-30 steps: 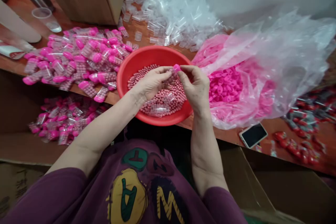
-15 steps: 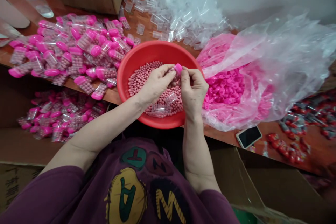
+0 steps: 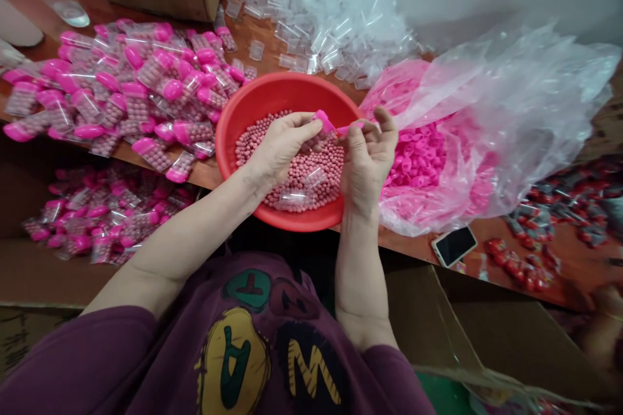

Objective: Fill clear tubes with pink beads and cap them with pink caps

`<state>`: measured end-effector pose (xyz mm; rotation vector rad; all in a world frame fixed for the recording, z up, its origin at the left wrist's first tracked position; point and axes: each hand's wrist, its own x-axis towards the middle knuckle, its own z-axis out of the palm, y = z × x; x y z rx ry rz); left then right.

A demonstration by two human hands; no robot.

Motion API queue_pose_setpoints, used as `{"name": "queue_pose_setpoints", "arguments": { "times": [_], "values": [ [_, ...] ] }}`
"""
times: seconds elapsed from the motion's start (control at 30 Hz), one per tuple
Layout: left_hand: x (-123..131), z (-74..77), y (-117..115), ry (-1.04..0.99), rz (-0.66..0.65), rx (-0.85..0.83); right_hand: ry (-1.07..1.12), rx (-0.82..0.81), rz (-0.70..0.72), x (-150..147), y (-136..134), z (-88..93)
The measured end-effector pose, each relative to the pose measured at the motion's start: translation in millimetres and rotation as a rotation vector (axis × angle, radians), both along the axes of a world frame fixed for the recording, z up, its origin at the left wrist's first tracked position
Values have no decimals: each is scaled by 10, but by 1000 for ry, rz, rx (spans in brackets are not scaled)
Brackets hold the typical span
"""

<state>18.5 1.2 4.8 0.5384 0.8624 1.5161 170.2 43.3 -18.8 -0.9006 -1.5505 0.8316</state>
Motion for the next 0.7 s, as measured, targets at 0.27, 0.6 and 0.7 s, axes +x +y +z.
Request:
{"name": "queue_pose_setpoints", "arguments": {
  "times": [0.27, 0.6, 0.7],
  "values": [
    [31, -33, -33, 143, 62, 21, -432, 189, 45, 20, -74, -40],
    [17, -104, -7, 149, 61, -2, -658, 299, -57, -169, -7, -199],
    [21, -107, -16, 118, 13, -22, -662, 259, -15, -112, -10, -164]
  ]
}}
